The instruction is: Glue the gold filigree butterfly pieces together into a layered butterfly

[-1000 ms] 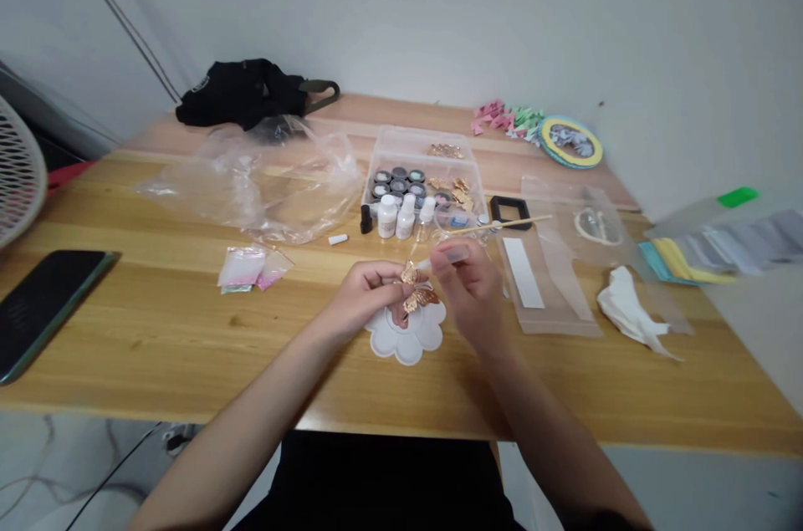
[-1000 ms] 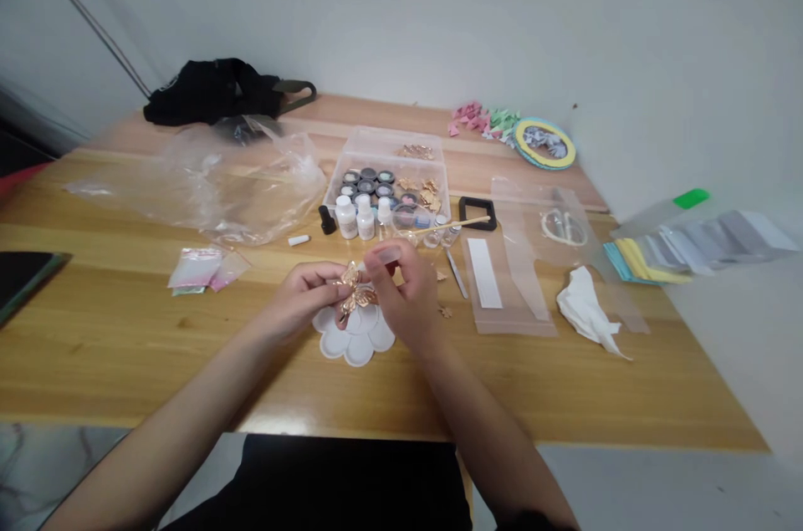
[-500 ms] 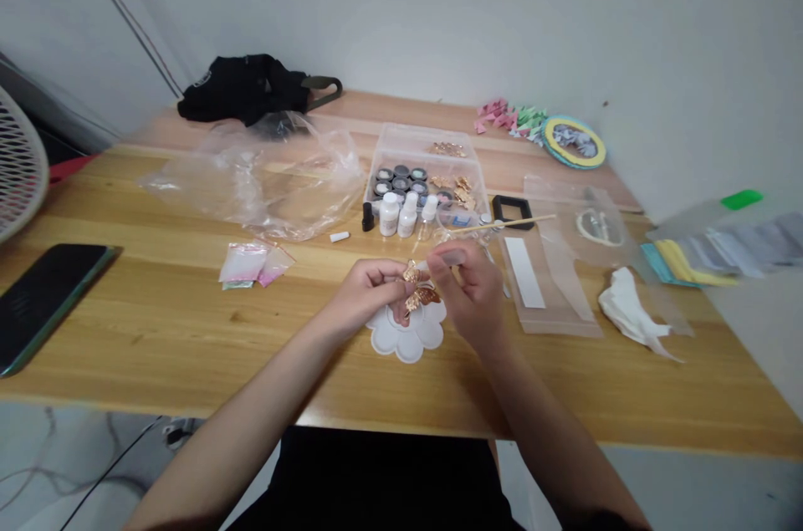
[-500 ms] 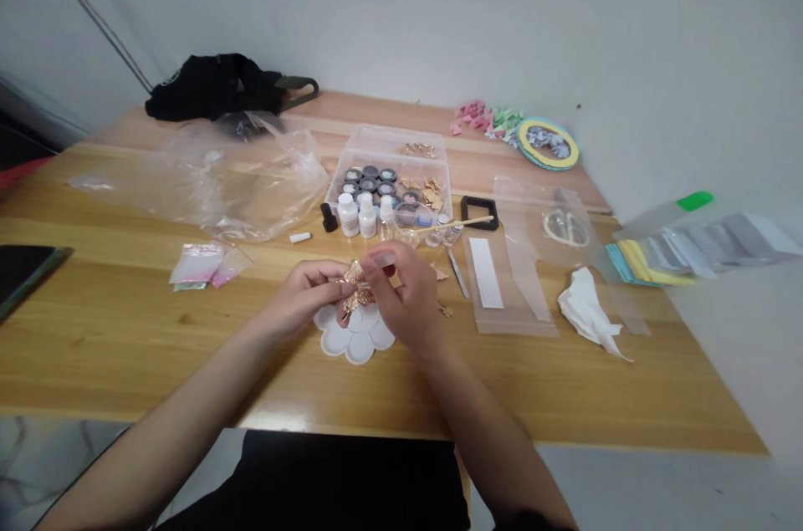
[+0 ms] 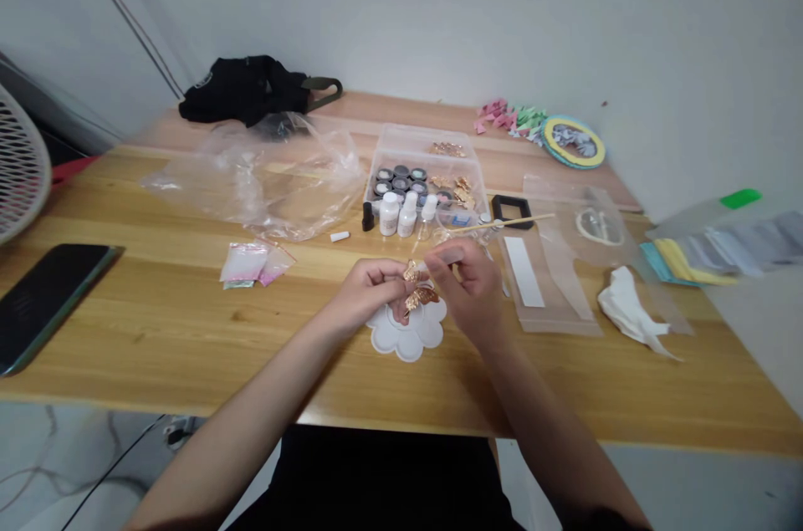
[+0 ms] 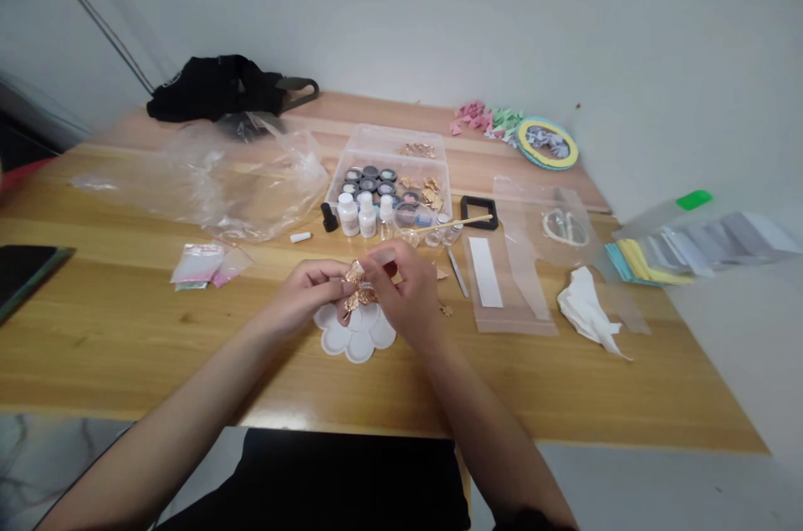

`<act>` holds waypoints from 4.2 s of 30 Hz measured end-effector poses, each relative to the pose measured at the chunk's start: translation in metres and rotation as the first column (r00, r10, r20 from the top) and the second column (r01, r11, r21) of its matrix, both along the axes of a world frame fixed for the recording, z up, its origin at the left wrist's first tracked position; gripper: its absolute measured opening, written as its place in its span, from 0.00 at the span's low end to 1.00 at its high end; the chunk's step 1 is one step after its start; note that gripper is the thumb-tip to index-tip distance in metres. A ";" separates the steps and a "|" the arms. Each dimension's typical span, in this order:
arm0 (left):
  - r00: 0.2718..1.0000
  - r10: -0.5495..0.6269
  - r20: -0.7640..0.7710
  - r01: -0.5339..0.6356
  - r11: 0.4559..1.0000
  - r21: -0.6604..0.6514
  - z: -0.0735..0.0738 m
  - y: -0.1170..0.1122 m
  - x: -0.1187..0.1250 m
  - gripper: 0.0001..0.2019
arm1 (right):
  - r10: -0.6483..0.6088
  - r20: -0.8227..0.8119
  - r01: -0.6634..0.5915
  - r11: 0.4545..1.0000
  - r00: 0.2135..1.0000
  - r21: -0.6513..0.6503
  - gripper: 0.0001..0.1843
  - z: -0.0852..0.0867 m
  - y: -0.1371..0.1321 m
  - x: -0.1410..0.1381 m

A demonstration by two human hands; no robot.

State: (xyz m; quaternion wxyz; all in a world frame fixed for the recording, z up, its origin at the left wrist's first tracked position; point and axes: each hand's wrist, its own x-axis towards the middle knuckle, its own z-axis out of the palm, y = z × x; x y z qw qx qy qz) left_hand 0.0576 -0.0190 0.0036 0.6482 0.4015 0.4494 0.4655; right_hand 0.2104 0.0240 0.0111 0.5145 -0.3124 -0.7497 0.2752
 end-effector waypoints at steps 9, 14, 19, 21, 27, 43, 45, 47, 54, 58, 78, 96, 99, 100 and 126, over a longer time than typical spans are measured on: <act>1.000 -0.014 -0.008 0.014 1.000 0.015 0.001 -0.001 -0.001 0.07 | 0.030 0.004 -0.030 0.999 1.000 -0.030 0.08 0.002 -0.001 0.001; 0.999 -0.036 -0.023 0.036 0.999 0.014 0.000 0.000 -0.001 0.05 | 0.019 -0.026 -0.019 1.000 0.999 -0.004 0.07 0.001 -0.001 0.000; 0.999 -0.045 -0.022 0.045 0.999 0.014 0.001 -0.001 -0.001 0.05 | 0.007 -0.004 -0.007 1.000 1.000 0.000 0.08 0.001 -0.001 0.001; 0.999 -0.045 -0.019 0.045 0.999 0.021 0.001 -0.002 -0.001 0.04 | 0.010 0.008 -0.010 1.000 1.000 0.001 0.09 0.001 -0.001 0.002; 1.000 -0.019 -0.006 0.019 1.000 0.014 0.000 -0.002 -0.001 0.05 | 0.027 0.028 -0.027 1.000 0.999 -0.010 0.10 0.004 -0.001 0.002; 0.998 -0.057 -0.030 0.058 0.998 0.039 0.000 -0.001 -0.003 0.07 | 0.050 0.003 -0.050 0.998 0.999 -0.044 0.08 0.006 0.000 0.003; 0.998 -0.052 -0.038 0.053 0.998 0.036 0.000 -0.001 -0.003 0.07 | 0.056 0.012 -0.056 0.997 0.998 -0.049 0.09 0.007 0.000 0.003; 0.997 -0.055 -0.049 0.057 0.998 0.030 0.002 0.000 -0.004 0.08 | 0.051 0.009 -0.051 0.997 0.999 -0.063 0.09 0.006 -0.001 0.003; 0.997 -0.075 -0.028 0.077 0.996 0.050 0.004 -0.001 -0.004 0.08 | -0.016 -0.197 -0.037 0.964 0.980 -0.264 0.07 0.000 0.003 -0.001; 1.000 -0.013 0.013 0.012 0.997 0.074 0.001 -0.001 -0.003 0.09 | -0.026 -0.384 -0.186 0.844 0.923 -0.504 0.10 -0.003 0.010 0.000; 0.995 0.098 0.026 -0.102 0.978 0.181 -0.002 0.002 -0.002 0.10 | -0.100 -0.595 -0.434 0.589 0.798 -0.681 0.09 0.007 0.009 -0.002; 0.800 0.311 -0.513 -0.391 0.919 -0.052 -0.007 0.019 -0.029 0.13 | -0.172 -0.568 -0.367 0.608 0.805 -0.704 0.10 0.002 0.011 -0.006; 0.795 0.302 -0.527 -0.390 0.919 -0.062 -0.008 0.020 -0.029 0.11 | -0.144 -0.551 -0.359 0.620 0.822 -0.697 0.10 0.001 0.010 -0.006; 0.797 0.305 -0.522 -0.396 0.916 -0.069 -0.008 0.021 -0.029 0.11 | -0.136 -0.548 -0.359 0.622 0.825 -0.696 0.10 0.000 0.010 -0.006; 0.459 0.346 -0.818 -0.314 0.925 0.215 -0.019 0.017 -0.032 0.07 | -0.111 -0.469 -0.297 0.642 0.876 -0.706 0.11 -0.002 0.009 -0.008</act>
